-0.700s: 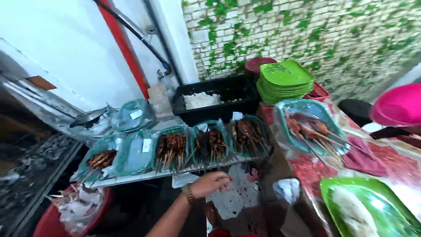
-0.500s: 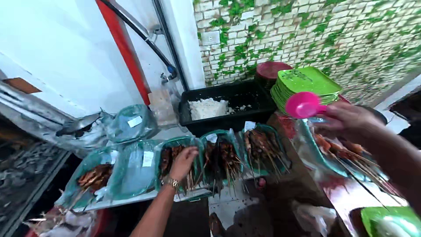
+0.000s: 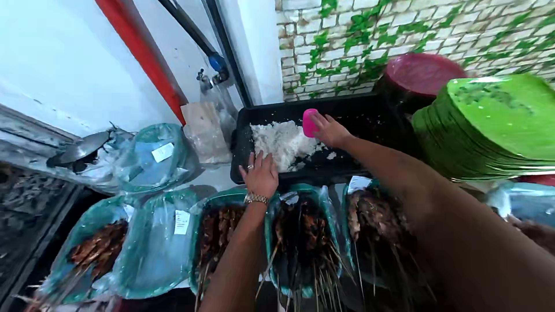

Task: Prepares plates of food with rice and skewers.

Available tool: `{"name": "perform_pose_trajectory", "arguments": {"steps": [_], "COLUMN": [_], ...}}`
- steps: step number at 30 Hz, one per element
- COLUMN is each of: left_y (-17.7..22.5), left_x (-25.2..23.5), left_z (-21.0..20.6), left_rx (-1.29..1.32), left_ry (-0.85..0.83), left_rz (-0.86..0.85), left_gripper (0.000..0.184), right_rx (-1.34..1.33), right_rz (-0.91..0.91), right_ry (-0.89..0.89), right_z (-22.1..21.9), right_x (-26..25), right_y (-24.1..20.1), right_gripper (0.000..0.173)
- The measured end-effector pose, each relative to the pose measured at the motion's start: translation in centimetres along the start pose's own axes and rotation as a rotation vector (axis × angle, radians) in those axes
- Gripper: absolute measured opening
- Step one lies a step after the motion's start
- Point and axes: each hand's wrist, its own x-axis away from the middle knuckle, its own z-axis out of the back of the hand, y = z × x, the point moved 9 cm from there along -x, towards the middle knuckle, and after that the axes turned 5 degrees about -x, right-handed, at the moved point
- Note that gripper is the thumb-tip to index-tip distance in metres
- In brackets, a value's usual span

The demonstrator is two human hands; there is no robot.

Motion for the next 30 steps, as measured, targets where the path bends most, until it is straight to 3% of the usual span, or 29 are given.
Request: {"name": "perform_pose_trajectory", "arguments": {"steps": [2,4,8,14,17,20,23,30], "left_y": [0.0,-0.2,0.3,0.4,0.4,0.5,0.3,0.3], "left_x": [0.1,0.0,-0.2,-0.3,-0.2,-0.2,0.0,0.0], "left_z": [-0.1,0.1,0.3,0.4,0.5,0.5,0.6,0.4], "left_rx": [-0.003,0.007,0.001,-0.021,-0.019,-0.022,-0.027,-0.040], "left_ry": [0.044,0.117,0.162,0.157,0.122,0.101,0.080,0.068], "left_rz": [0.002,-0.011,-0.012,0.022,0.023,0.021,0.031,0.039], "left_gripper": [0.047,0.049,0.050,0.051,0.052,0.052,0.050,0.051], "right_rx": [0.097,0.100,-0.148,-0.510,-0.548,-0.530,-0.568,-0.668], "right_rz": [0.095,0.072,-0.203,-0.485,-0.333,-0.053,0.087,0.165], "right_ry": [-0.045,-0.094,-0.233,-0.278,-0.289,-0.339,-0.460,-0.466], "right_z": [-2.9,-4.7,-8.1,-10.7,-11.5,-11.8,-11.4,-8.9], "right_x": [-1.9,-2.9,-2.1,-2.6,-2.5,-2.6,-2.4,-1.2], "right_y": [0.9,1.9,4.8,5.9,3.3,-2.8,-6.6,-5.9], "right_gripper": [0.031,0.033,0.028,0.049,0.042,0.031,0.030,0.020]}}
